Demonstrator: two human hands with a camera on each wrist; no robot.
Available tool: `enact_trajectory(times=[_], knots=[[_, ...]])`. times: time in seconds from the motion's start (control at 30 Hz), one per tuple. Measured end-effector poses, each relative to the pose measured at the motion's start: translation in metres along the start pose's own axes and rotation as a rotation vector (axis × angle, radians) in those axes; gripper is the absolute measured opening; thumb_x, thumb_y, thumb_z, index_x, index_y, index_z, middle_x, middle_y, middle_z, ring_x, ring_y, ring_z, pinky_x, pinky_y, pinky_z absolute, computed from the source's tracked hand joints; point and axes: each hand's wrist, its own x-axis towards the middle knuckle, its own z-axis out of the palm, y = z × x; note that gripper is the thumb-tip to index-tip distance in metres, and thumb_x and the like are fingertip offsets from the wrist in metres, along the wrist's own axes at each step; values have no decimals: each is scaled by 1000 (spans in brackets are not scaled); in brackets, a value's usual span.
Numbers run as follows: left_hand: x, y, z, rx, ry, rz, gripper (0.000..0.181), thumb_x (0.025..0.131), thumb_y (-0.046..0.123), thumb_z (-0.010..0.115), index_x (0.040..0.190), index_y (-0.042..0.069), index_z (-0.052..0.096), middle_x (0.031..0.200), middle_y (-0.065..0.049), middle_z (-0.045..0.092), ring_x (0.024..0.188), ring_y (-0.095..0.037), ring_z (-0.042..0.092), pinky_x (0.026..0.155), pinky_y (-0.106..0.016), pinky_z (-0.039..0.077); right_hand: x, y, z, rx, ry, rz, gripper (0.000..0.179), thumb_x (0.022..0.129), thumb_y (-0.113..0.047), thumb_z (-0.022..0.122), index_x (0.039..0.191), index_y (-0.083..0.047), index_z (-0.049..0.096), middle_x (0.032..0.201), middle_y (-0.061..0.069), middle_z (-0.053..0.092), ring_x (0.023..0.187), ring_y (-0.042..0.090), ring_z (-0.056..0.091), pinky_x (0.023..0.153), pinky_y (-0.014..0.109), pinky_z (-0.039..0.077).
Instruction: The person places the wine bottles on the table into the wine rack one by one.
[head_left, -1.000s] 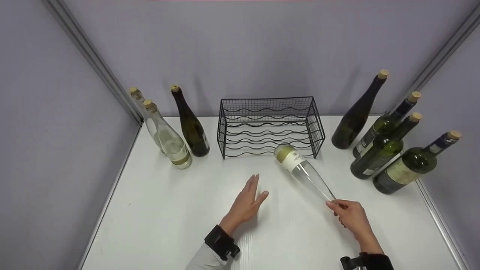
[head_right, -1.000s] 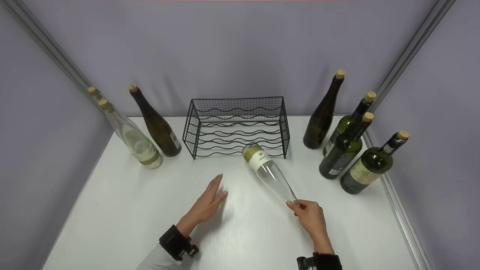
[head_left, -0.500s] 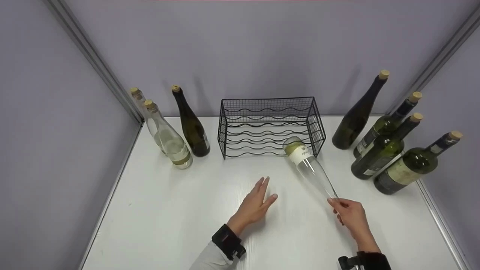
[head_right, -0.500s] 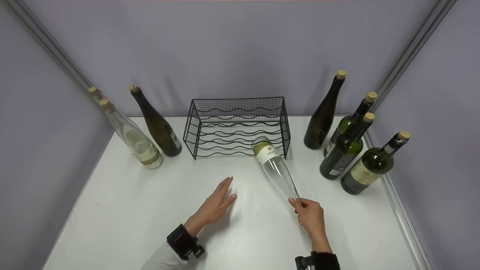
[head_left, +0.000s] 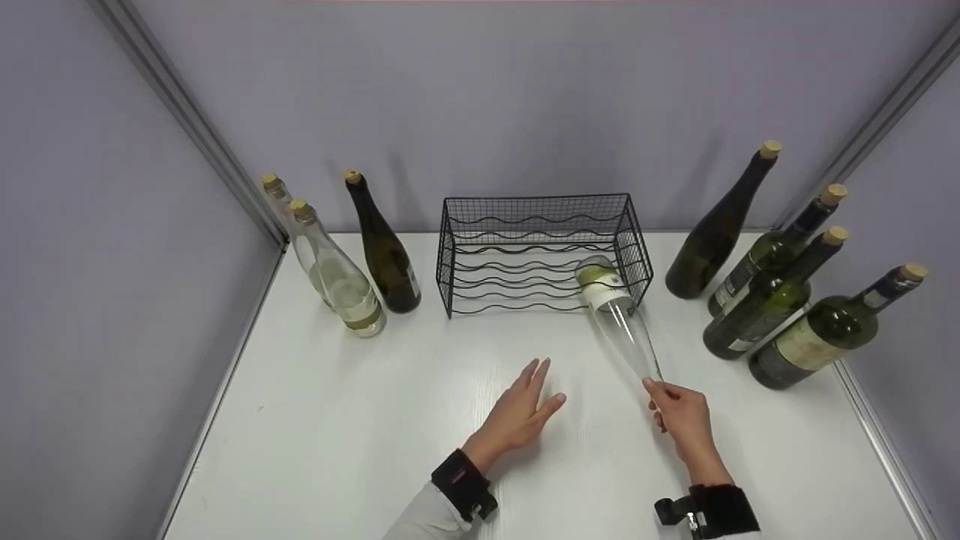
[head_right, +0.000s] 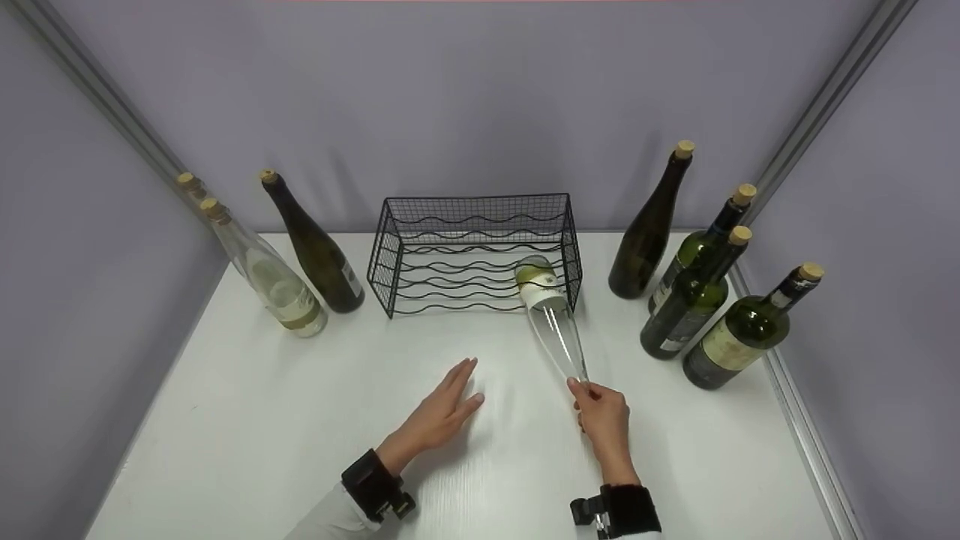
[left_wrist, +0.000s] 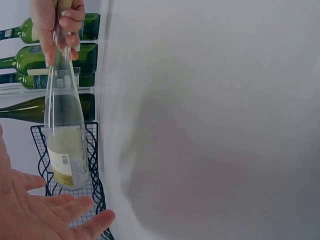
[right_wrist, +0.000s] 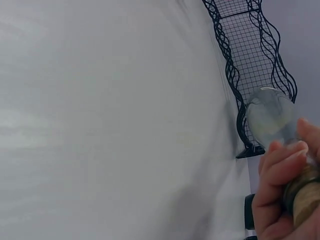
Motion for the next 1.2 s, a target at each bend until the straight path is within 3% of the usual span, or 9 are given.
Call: enact_trajectory(times=[0.37,0.67,1.2], knots=[[2,6,3,23,-14,10,78,99,66,23,158,16,19,159,-14,24,139,-32,35,109,-47,34,19,-11,21,101,27,17,50,96,-37,63,111,11,63,69,2,58,52,8,50,47,20,45],[8,9,7,-8,26,24,76,100,64,24,158,16,18,159,-14,24,138,-30,37,109,-45,35,35,-20,36,165,70,52,49,96,-35,64,119,10,62,73,4,60,52,7,51,47,19,45],[19,15,11,4,29,12,77,100,65,24,158,16,20,158,-14,26,136,-31,41,107,-45,38,54,-30,52,122,89,38,49,97,-36,62,119,8,63,76,5,61,58,9,55,50,20,48]])
